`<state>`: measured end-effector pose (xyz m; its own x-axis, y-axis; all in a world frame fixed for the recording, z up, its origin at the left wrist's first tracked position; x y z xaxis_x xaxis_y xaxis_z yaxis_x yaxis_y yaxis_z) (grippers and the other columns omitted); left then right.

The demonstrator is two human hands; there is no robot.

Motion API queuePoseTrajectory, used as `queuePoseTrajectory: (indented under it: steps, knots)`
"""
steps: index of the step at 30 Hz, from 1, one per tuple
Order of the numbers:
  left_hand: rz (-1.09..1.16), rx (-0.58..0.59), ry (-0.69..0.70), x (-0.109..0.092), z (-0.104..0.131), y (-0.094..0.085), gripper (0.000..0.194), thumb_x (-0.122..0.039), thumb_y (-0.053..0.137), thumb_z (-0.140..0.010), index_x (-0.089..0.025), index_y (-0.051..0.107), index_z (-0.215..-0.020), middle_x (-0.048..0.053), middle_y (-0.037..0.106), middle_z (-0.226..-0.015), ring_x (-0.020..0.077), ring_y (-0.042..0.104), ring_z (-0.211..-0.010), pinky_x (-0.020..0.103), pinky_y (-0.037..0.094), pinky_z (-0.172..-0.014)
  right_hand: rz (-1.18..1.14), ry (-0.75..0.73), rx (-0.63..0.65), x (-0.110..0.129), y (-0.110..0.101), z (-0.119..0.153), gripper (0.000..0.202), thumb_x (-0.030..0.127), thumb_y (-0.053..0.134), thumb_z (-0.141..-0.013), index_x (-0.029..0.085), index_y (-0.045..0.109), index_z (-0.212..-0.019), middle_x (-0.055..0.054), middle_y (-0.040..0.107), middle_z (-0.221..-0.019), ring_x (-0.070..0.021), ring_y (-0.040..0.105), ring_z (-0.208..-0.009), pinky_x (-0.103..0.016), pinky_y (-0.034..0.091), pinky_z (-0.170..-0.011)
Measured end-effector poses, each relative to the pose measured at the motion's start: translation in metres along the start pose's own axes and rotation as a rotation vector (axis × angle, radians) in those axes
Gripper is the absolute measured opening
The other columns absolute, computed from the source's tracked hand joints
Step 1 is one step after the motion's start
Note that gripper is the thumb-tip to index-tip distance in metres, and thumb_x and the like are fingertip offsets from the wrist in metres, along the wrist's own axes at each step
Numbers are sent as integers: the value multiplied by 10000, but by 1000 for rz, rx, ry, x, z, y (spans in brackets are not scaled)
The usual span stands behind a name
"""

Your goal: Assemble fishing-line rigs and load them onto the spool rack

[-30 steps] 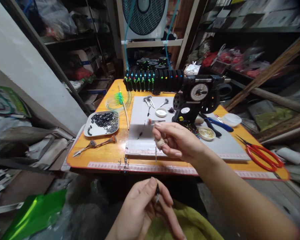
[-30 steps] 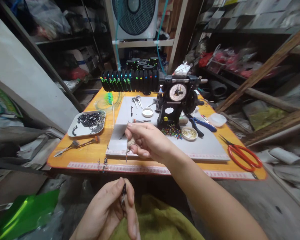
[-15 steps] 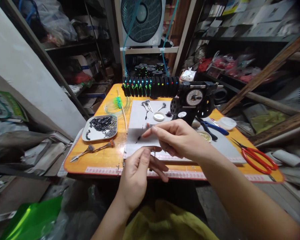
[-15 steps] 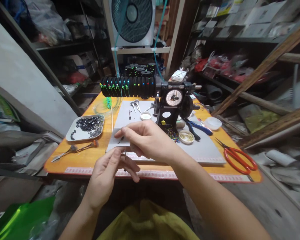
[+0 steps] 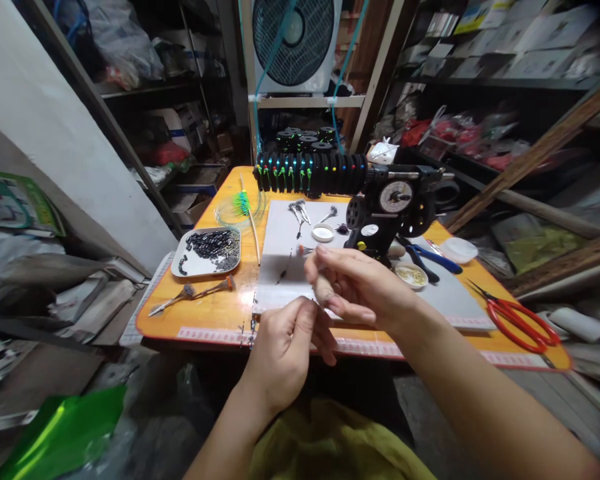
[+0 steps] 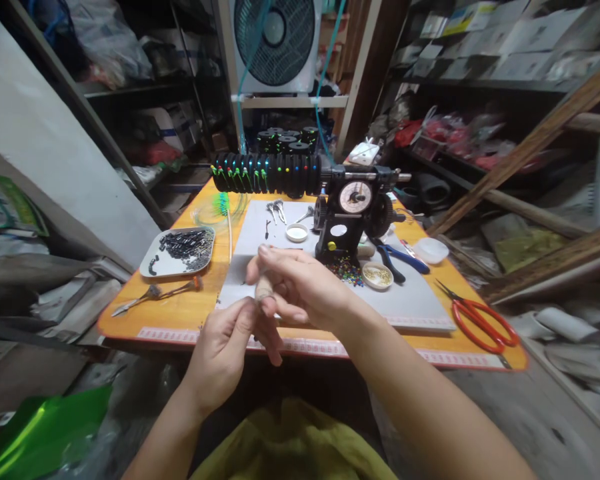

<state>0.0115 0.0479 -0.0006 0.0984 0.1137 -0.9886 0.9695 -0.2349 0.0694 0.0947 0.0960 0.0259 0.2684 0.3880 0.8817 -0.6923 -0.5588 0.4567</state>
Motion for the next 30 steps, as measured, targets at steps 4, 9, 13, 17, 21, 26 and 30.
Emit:
queuePoseTrajectory:
  steps: [4, 9, 13, 17, 21, 26, 30]
  knots:
    - [516, 17, -103, 23, 9, 11, 397, -407, 484, -988, -137, 629, -736, 48, 707, -546, 142, 636, -370, 192, 456, -371, -113, 25, -23, -13, 4, -8, 416, 493, 579, -874, 202, 399, -637, 73, 541, -435, -19, 244, -225, -111, 199, -248]
    - [736, -1, -122, 33, 20, 19, 433, -428, 473, -983, -143, 639, -704, 41, 717, -505, 139, 617, -314, 157, 415, -287, -186, 17, -50, -22, 10, -13, 424, 469, 577, -872, 205, 367, -614, 91, 471, -385, -9, 193, -219, -103, 194, -256]
    - [802, -8, -152, 34, 27, 22, 442, -417, 483, -982, -136, 663, -691, 47, 713, -489, 137, 627, -338, 143, 412, -275, -196, 10, -68, -24, 10, -11, 398, 458, 604, -860, 201, 411, -624, 88, 478, -377, -8, 174, -220, -100, 176, -243]
    - [867, -9, -191, 39, 32, 25, 444, -425, 501, -975, -129, 681, -698, 59, 711, -485, 137, 625, -341, 144, 425, -273, -194, 3, -91, -25, 9, -9, 398, 461, 609, -861, 199, 421, -628, 87, 478, -377, -4, 165, -228, -96, 183, -244]
    - [919, -17, -216, 43, 37, 28, 436, -413, 505, -977, -125, 689, -706, 60, 708, -480, 129, 623, -345, 141, 440, -281, -195, 7, -98, -25, 9, -8, 398, 459, 598, -869, 200, 415, -629, 87, 468, -379, -4, 159, -230, -96, 181, -247]
    - [972, 15, -230, 48, 43, 33, 430, -410, 500, -983, -115, 696, -738, 61, 709, -490, 141, 648, -364, 148, 461, -293, -202, 9, -91, -26, 7, -8, 396, 456, 587, -883, 198, 418, -634, 88, 467, -381, -2, 167, -232, -88, 182, -245]
    - [985, 27, -236, 54, 46, 35, 419, -357, 425, -1021, -113, 705, -826, 51, 714, -517, 150, 676, -399, 153, 480, -308, -193, 18, -87, -27, 2, -7, 391, 451, 568, -908, 192, 441, -646, 78, 490, -394, 1, 173, -231, -82, 174, -239]
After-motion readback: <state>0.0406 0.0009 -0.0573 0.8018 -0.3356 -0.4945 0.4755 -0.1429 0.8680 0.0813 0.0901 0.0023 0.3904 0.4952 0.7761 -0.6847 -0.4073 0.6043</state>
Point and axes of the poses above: each hand's wrist, its own z-axis away from the middle knuckle, its own y-axis out of the palm, x = y × z, the point moved 7 cm from there along -z, towards the middle knuckle
